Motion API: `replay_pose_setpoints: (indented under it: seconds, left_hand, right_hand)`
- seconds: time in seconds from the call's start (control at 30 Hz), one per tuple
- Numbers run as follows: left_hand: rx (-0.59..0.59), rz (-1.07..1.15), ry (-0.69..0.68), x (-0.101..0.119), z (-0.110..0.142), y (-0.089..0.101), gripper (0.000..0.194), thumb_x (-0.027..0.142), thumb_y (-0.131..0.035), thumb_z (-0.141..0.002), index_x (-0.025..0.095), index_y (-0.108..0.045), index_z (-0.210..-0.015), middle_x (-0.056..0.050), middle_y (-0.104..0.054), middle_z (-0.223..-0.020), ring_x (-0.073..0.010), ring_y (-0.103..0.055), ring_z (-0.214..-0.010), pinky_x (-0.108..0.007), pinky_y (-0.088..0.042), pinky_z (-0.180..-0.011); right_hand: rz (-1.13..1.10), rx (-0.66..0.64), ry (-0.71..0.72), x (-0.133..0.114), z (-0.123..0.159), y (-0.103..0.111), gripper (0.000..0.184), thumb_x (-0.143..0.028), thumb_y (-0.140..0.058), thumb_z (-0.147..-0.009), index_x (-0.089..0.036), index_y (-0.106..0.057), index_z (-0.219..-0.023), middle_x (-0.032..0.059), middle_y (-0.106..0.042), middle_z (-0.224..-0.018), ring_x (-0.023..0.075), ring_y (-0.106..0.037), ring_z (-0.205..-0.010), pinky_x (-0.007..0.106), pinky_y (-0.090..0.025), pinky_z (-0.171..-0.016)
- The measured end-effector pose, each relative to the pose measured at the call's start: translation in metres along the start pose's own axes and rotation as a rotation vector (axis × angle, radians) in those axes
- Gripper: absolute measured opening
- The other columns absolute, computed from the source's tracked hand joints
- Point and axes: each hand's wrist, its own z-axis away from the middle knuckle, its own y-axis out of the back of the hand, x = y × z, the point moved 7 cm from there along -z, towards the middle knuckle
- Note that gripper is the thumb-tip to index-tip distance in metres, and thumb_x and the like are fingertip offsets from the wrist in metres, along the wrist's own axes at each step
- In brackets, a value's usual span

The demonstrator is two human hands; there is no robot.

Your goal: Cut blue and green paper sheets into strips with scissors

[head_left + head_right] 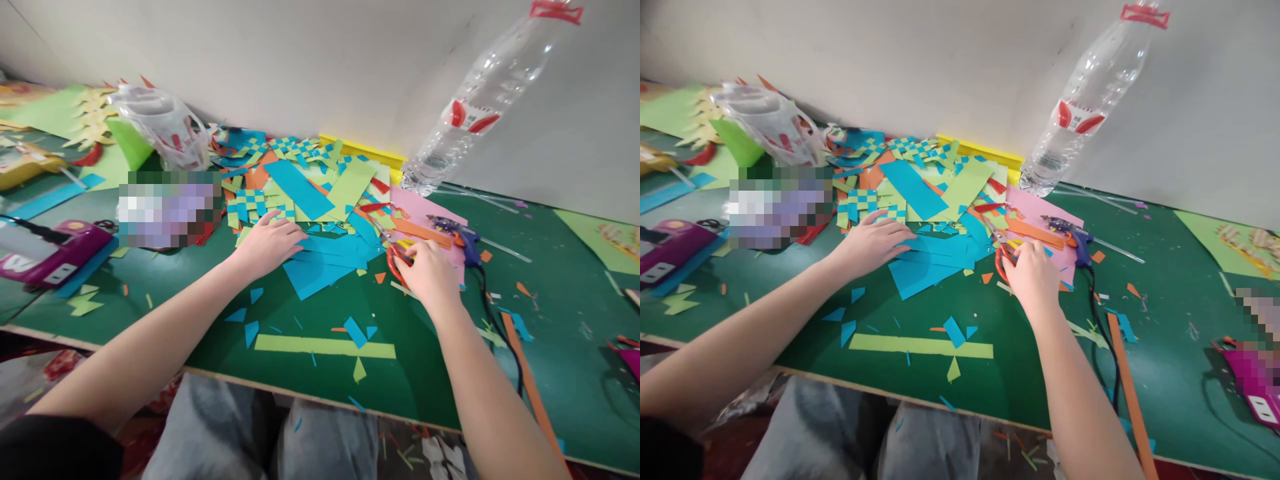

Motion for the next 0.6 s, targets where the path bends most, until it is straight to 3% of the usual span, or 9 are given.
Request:
replay_pose_setpoints:
  seconds: [0.27,0.6]
  left_hand:
    - [0.066,0.002,-0.031,0.0012,-0.0014,0.0054,0.033,0.023,-0.039,-0.097,0.022,-0.071,-0.088,-0.003,-0.072,-0.1,-0.0192,-0.066,-0.096,-0.05,-0.03,-0.111]
    - [0.103,-0.12,-0.057,0.0087,-0.0034,0.0083,0.031,0.012,-0.038,-0.094,0.02,-0.065,-0.083,-0.003,-0.07,-0.089,-0.0179,-0.065,-0.087,-0.048,-0.036,-0.107]
  right_hand:
    - [0.006,0.01,0.04,-0.0022,0.0013,-0.0005,0.027,-0.043,-0.056,-0.083,-0.018,-0.059,-0.092,0.0108,-0.062,-0.104,0.0259,-0.062,-0.082,0.032,-0.037,-0.055]
    - [-0.026,-0.018,0.049,-0.0022,0.0006,-0.0025,0.028,-0.043,-0.056,-0.082,-0.017,-0.059,-0.092,0.0122,-0.062,-0.106,0.0271,-0.062,-0.087,0.035,-0.042,-0.061]
